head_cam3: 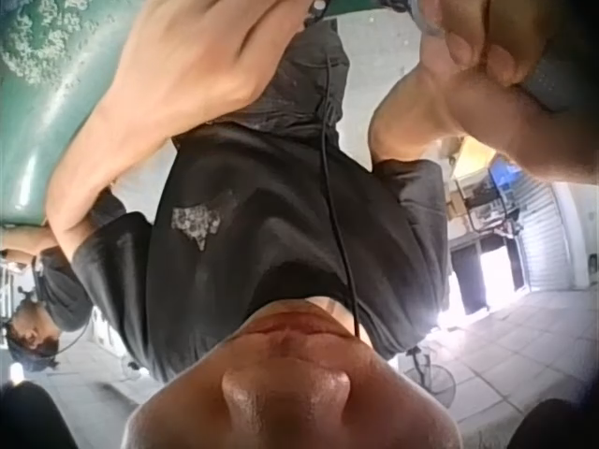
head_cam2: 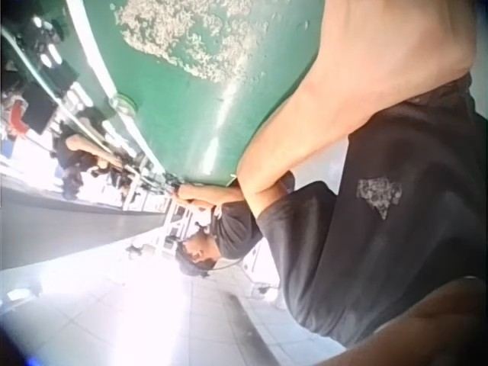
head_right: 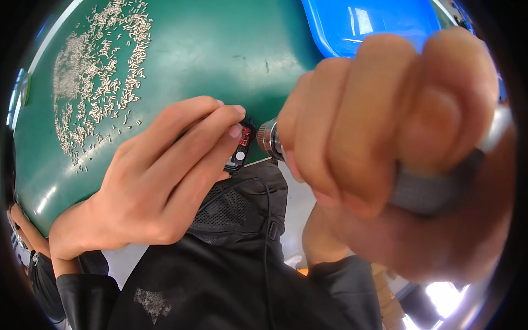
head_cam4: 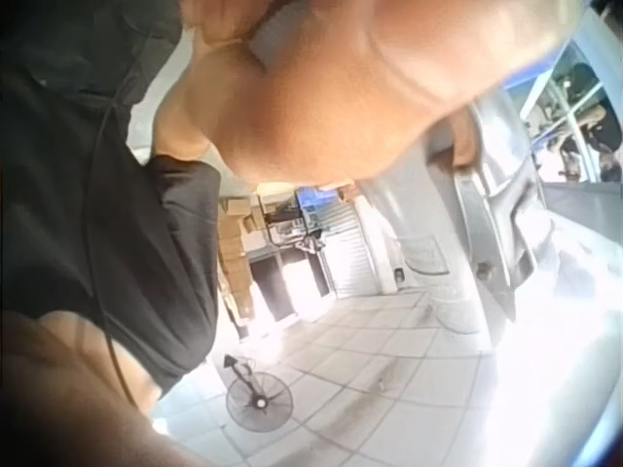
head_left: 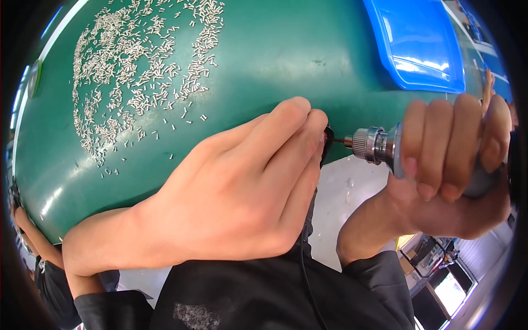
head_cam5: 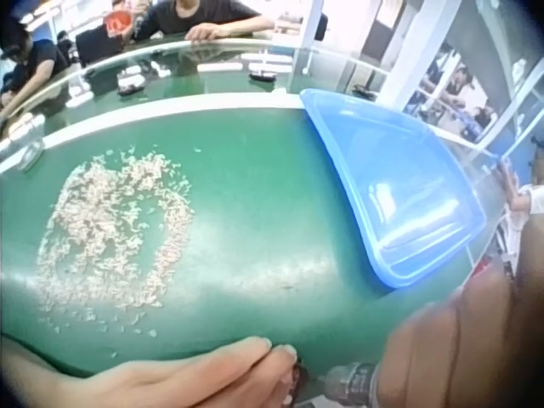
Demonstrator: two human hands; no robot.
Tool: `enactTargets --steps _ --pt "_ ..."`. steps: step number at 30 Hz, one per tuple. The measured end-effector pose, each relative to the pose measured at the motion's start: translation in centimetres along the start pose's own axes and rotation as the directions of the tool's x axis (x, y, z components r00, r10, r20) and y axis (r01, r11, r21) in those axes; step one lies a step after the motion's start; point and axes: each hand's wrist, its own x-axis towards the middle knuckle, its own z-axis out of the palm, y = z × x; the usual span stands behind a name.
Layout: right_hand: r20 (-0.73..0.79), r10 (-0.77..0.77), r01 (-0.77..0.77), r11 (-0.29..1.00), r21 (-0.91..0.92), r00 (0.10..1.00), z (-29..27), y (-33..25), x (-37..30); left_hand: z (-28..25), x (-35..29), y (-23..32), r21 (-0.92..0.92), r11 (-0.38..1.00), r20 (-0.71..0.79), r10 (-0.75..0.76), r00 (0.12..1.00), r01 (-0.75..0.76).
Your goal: Assemble small electronic components by inserting small pins or fasteners into circuit boards or electronic housings using an electric screwdriver.
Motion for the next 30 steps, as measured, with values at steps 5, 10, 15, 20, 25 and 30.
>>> enactTargets --steps 5,10,15,20,25,30 --pt "0.080 -0.020 0.023 0.999 -0.027 0.997 1.2 0.0 0.3 -0.5 0.5 0.4 0.037 0.999 0.058 0.008 0.998 -0.010" --pt "0.236 -0.064 0.080 0.995 -0.057 0.970 1.2 1.0 1.2 -0.8 -0.1 0.2 0.116 0.992 0.065 0.037 0.997 -0.044" --pt "0.341 -0.108 0.061 0.987 0.147 0.934 0.7 1.2 1.8 -2.2 0.3 0.8 0.114 0.992 0.207 0.022 0.978 -0.047" --pt "0.309 -0.263 0.130 0.911 0.391 0.914 0.7 0.1 1.4 -6.9 -4.0 2.8 0.148 0.964 0.074 -0.232 0.970 0.220" --pt "0.031 -0.130 0.105 0.899 0.426 0.991 1.2 2.9 -0.9 -14.5 -14.9 1.6 0.384 0.538 -0.291 -0.701 0.651 0.750" --pt "-0.215 0.056 0.069 0.844 0.532 0.975 2.1 4.8 -1.0 -17.3 -14.9 1.0 0.796 0.081 -0.491 -0.494 0.717 0.600"
